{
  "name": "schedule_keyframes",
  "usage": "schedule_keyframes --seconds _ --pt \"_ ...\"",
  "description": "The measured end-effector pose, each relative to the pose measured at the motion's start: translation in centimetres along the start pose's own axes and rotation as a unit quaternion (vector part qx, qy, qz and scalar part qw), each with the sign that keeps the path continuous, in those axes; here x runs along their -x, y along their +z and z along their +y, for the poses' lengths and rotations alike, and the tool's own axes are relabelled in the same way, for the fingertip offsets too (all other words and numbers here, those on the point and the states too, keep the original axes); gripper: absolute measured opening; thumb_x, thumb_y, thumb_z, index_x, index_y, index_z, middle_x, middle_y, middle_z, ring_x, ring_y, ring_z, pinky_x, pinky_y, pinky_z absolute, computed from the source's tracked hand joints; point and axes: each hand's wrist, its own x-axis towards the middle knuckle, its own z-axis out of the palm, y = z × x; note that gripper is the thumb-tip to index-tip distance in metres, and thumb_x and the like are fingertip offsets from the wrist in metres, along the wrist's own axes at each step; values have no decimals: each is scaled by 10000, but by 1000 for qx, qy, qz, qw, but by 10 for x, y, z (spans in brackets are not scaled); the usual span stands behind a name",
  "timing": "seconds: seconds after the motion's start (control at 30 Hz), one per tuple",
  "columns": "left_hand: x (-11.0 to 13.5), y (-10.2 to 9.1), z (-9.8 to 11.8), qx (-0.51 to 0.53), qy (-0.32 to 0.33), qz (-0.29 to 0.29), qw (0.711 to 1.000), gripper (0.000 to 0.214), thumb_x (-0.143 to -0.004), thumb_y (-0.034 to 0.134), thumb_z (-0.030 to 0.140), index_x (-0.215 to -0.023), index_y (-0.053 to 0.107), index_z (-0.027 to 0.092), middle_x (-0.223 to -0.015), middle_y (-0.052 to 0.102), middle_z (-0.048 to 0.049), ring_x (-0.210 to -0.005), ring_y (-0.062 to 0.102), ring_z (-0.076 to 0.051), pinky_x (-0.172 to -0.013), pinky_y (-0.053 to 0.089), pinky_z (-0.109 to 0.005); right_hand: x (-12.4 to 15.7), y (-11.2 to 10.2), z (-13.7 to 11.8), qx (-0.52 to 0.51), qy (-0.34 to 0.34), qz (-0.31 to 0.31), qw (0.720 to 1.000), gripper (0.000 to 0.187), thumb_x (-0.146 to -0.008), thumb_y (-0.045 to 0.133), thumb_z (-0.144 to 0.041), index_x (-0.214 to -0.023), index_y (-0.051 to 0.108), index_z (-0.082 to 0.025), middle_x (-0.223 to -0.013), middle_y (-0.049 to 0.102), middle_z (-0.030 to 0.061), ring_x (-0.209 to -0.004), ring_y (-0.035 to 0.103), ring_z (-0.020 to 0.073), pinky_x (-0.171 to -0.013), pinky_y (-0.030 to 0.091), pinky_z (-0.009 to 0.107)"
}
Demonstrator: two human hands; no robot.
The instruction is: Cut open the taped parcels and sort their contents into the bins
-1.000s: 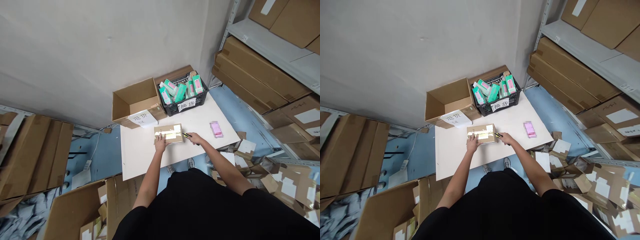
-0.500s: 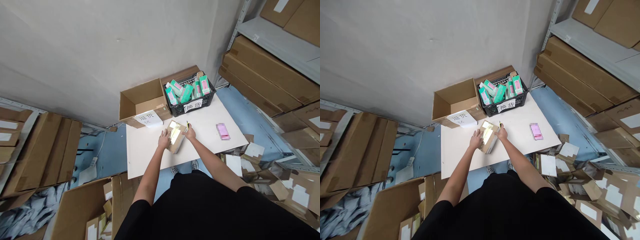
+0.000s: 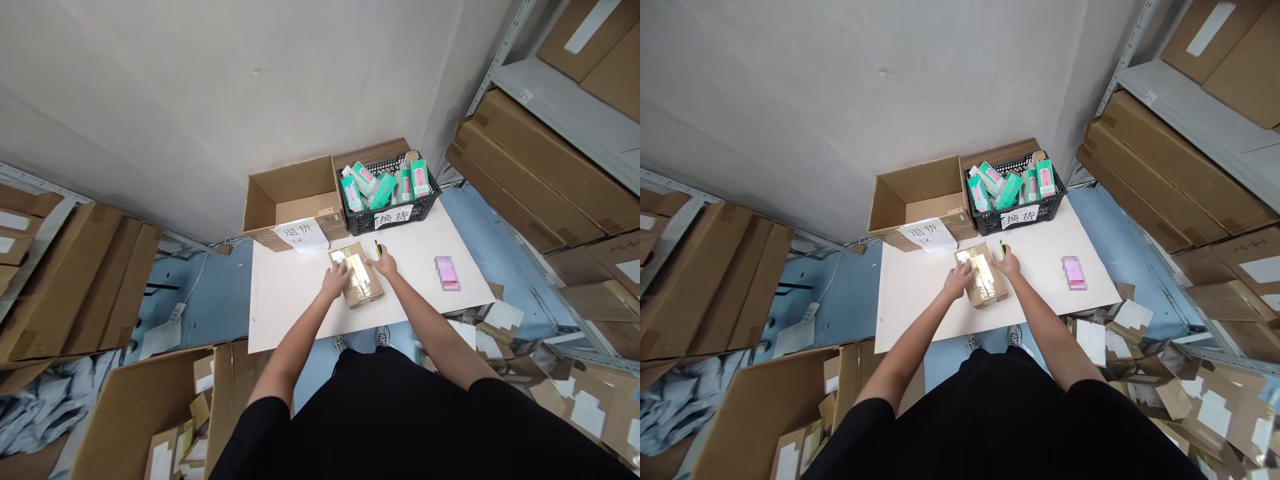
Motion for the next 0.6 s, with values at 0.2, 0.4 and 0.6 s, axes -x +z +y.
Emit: schedule_keyframes --seconds 0.2,0.4,0.6 --pt "-30 -4 -25 15 183 -68 981 1288 -552 1005 331 -1672 373 397 -1799 249 -52 -1664 125 -405 -1336 136 -540 55 20 43 6 19 -56 998 1052 -771 882 -583 -1616 361 -236 -1296 737 126 -1111 753 295 -954 564 386" --pt "-14 47 44 62 -109 22 992 1134 -845 758 690 -1733 259 191 -1789 138 -247 -1598 215 -553 -1256 252 -678 4 2 -6 68 -65 12 995 1016 -810 898 -485 -1649 379 -243 -1412 656 188 -1227 689 350 -1011 516 369" --pt "-24 63 95 115 -249 10 962 1144 -879 619 788 -1733 231 133 -1764 138 -312 -1541 286 -623 -1147 360 -771 -5 5 0 -118 -70 42 990 464 -1082 472 -447 -1496 524 -245 -1146 775 98 -1000 749 262 -898 567 338"
